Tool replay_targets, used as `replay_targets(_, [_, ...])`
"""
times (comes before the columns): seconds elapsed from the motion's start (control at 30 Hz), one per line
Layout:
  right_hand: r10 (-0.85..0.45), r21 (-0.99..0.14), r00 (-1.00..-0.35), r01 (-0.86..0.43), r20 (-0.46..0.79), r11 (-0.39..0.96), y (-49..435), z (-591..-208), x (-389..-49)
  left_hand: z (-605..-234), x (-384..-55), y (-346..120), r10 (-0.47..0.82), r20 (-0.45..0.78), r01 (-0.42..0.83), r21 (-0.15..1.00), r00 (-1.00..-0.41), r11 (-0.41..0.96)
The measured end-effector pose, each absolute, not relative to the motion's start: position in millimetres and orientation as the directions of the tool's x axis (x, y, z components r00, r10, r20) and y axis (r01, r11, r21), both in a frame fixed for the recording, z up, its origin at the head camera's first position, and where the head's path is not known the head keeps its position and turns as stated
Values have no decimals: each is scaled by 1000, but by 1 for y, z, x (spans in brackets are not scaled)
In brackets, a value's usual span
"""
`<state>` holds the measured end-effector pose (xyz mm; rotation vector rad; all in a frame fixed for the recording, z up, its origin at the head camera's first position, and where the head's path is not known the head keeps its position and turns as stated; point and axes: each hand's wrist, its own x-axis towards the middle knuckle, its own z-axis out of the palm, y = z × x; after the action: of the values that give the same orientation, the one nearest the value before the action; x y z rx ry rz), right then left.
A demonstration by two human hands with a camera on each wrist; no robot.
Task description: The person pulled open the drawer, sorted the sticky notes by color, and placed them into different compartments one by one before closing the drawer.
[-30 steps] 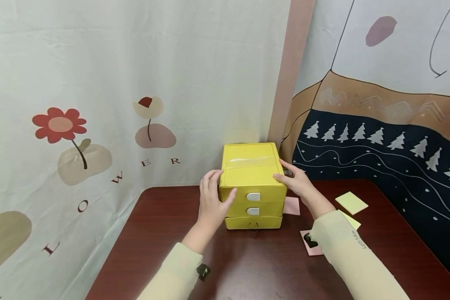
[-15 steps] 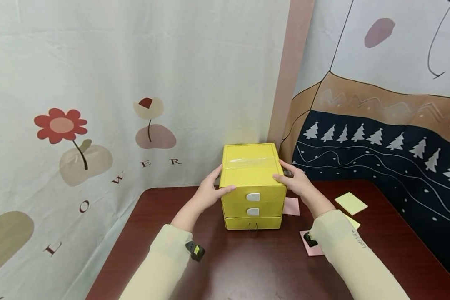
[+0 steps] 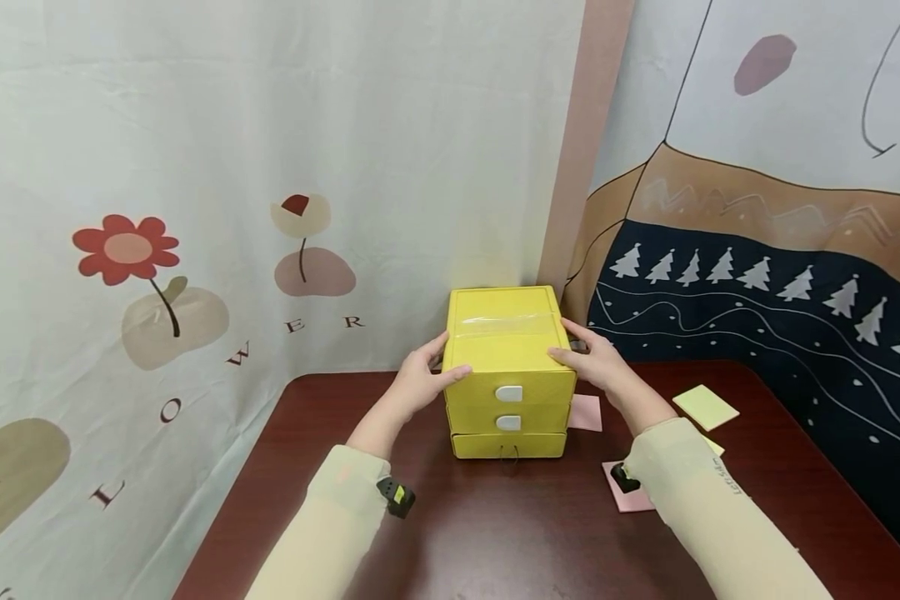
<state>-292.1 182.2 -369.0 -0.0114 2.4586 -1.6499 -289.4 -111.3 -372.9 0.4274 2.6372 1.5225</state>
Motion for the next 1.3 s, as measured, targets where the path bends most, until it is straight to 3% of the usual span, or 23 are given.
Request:
replay_targets(0.2, [-68, -910, -995, 41, -76, 412, 182, -366, -285, -375, -290, -111, 255, 75, 189, 868, -964, 459])
replay_targets(0.37, [56, -854, -971, -175, 231, 490, 176, -373, -266, -374, -289, -111, 252, 75, 185, 875, -965, 448])
replay_targets(0.53, [113, -662, -776, -440, 620, 607, 162, -392, -238, -374, -288, -109, 254, 70, 179, 883, -965, 434])
replay_targets(0.67, [37, -470, -614, -563, 789, 679, 150, -414, -223, -375, -288, -109, 250, 66, 170, 892, -966, 418])
replay_targets(0.8, [-73, -359, -559, -622, 826, 695, 138, -436, -213, -375, -288, -110, 251, 73, 174, 897, -965, 407])
replay_targets(1.07, [-217, -316, -653, -596, 726, 738, 122, -470, -205, -376, -288, -111, 249, 75, 175, 896, -966, 409])
replay_targets(1.3, [-235, -191, -639, -524, 732, 830, 116, -484, -212, -376, -287, -111, 253, 82, 180, 903, -964, 389])
